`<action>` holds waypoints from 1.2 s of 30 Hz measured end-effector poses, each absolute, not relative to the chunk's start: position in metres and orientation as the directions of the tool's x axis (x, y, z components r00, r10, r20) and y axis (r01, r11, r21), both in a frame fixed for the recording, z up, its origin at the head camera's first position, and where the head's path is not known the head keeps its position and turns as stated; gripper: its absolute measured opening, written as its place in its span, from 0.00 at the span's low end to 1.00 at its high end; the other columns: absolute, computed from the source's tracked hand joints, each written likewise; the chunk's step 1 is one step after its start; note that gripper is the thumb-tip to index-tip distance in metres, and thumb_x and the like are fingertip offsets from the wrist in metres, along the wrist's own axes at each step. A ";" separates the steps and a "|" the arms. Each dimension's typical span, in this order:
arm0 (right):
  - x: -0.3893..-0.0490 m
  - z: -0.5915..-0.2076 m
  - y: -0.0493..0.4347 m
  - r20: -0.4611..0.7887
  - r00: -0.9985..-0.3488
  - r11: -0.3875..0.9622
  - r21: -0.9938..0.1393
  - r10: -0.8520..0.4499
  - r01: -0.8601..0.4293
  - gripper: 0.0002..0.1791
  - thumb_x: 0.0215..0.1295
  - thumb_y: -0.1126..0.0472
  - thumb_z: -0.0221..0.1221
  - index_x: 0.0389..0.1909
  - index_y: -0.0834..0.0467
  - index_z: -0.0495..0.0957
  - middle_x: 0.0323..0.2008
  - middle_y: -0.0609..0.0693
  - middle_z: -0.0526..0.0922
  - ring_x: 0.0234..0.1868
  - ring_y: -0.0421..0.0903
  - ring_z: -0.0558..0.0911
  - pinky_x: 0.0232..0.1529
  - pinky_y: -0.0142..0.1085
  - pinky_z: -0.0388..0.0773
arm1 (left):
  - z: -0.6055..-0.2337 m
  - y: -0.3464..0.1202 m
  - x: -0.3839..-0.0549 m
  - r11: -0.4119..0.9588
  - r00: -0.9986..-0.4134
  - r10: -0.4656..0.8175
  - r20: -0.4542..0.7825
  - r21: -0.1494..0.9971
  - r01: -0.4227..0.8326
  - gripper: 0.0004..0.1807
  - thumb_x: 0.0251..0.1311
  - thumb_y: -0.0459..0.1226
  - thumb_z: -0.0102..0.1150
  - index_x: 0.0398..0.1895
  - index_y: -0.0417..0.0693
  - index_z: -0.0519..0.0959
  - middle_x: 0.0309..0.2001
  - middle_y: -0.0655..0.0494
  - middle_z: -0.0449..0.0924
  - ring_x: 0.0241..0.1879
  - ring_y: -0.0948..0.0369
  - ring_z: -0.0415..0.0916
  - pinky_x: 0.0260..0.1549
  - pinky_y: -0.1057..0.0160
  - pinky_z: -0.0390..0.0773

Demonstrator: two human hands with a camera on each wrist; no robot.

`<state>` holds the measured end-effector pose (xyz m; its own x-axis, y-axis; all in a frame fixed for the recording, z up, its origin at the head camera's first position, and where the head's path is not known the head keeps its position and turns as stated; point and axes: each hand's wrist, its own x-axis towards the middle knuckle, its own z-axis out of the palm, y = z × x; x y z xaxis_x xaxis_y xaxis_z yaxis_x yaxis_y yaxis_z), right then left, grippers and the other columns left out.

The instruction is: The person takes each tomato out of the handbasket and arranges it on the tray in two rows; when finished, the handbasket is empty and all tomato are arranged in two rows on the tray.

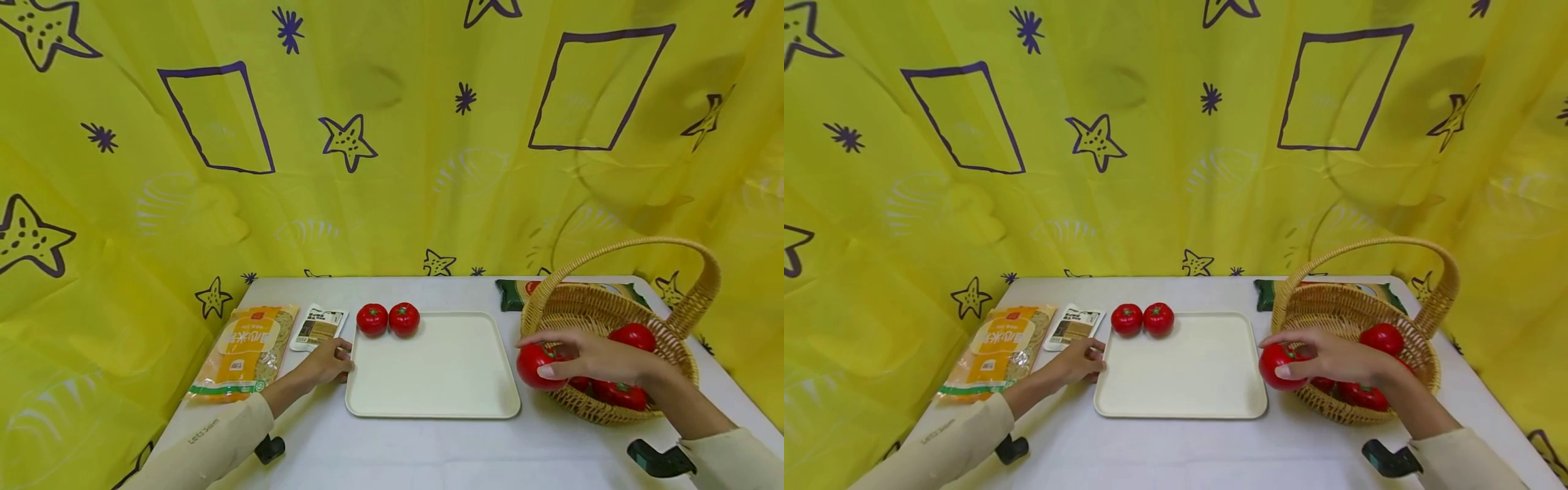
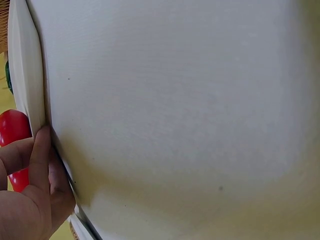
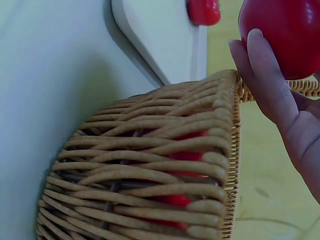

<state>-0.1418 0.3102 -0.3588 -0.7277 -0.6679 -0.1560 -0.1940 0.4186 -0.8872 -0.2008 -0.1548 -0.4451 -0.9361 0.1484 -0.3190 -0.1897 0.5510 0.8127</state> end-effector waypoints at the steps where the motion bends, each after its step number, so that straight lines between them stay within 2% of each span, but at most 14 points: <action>1: -0.141 -0.359 0.309 -0.158 -0.728 0.417 -0.889 -0.667 -0.189 0.25 0.72 0.63 0.56 0.69 0.56 0.70 0.66 0.70 0.67 0.55 0.37 0.77 0.50 0.34 0.84 | -0.445 -0.155 -0.201 0.554 -0.937 0.150 -0.317 0.811 -0.186 0.20 0.60 0.24 0.62 0.56 0.31 0.73 0.36 0.48 0.73 0.31 0.58 0.74 0.30 0.65 0.86; 11: -0.138 -0.363 0.301 -0.164 -0.716 0.429 -0.880 -0.679 -0.205 0.27 0.70 0.63 0.60 0.69 0.57 0.70 0.63 0.65 0.72 0.55 0.41 0.77 0.50 0.35 0.84 | -0.444 -0.158 -0.200 0.538 -0.928 0.195 -0.318 0.825 -0.170 0.19 0.60 0.24 0.61 0.55 0.29 0.72 0.35 0.48 0.73 0.30 0.59 0.74 0.30 0.66 0.86; 17: -0.136 -0.360 0.290 -0.202 -0.737 0.470 -0.865 -0.645 -0.174 0.29 0.64 0.58 0.65 0.65 0.55 0.71 0.60 0.61 0.73 0.56 0.54 0.75 0.47 0.37 0.85 | -0.443 -0.157 -0.200 0.537 -0.931 0.175 -0.320 0.824 -0.182 0.20 0.60 0.24 0.61 0.55 0.30 0.73 0.35 0.48 0.73 0.30 0.59 0.74 0.30 0.65 0.86; 21: -0.136 -0.361 0.282 -0.177 -0.729 0.445 -0.875 -0.661 -0.192 0.29 0.64 0.58 0.65 0.64 0.59 0.71 0.59 0.62 0.74 0.55 0.51 0.76 0.46 0.38 0.86 | -0.444 -0.155 -0.199 0.549 -0.936 0.153 -0.317 0.815 -0.186 0.20 0.59 0.24 0.62 0.55 0.31 0.73 0.35 0.48 0.73 0.30 0.58 0.74 0.30 0.64 0.86; 25: -0.139 -0.364 0.274 -0.145 -0.719 0.425 -0.877 -0.680 -0.225 0.27 0.66 0.60 0.63 0.66 0.58 0.71 0.61 0.64 0.74 0.54 0.46 0.77 0.46 0.38 0.86 | -0.443 -0.154 -0.199 0.555 -0.937 0.153 -0.315 0.812 -0.183 0.20 0.60 0.24 0.62 0.55 0.31 0.73 0.35 0.49 0.73 0.30 0.58 0.73 0.30 0.64 0.86; 29: -0.144 -0.365 0.266 -0.121 -0.729 0.438 -0.860 -0.674 -0.262 0.27 0.67 0.59 0.63 0.66 0.54 0.72 0.62 0.64 0.73 0.55 0.51 0.76 0.47 0.36 0.85 | -0.444 -0.155 -0.200 0.553 -0.936 0.155 -0.317 0.812 -0.184 0.20 0.60 0.24 0.61 0.56 0.31 0.73 0.35 0.49 0.73 0.30 0.59 0.73 0.30 0.64 0.86; 33: -0.151 -0.366 0.258 -0.118 -0.736 0.434 -0.864 -0.667 -0.255 0.28 0.65 0.58 0.64 0.66 0.54 0.73 0.61 0.63 0.74 0.56 0.57 0.75 0.47 0.37 0.86 | -0.445 -0.155 -0.200 0.553 -0.934 0.156 -0.322 0.812 -0.188 0.20 0.60 0.24 0.61 0.56 0.31 0.73 0.35 0.49 0.73 0.30 0.59 0.73 0.30 0.65 0.86; 36: -0.157 -0.369 0.253 -0.111 -0.731 0.415 -0.875 -0.673 -0.249 0.28 0.65 0.59 0.64 0.66 0.54 0.73 0.59 0.62 0.76 0.56 0.58 0.75 0.48 0.38 0.86 | -0.445 -0.155 -0.200 0.553 -0.934 0.153 -0.324 0.811 -0.191 0.20 0.61 0.24 0.61 0.56 0.31 0.73 0.35 0.49 0.73 0.29 0.59 0.73 0.30 0.65 0.86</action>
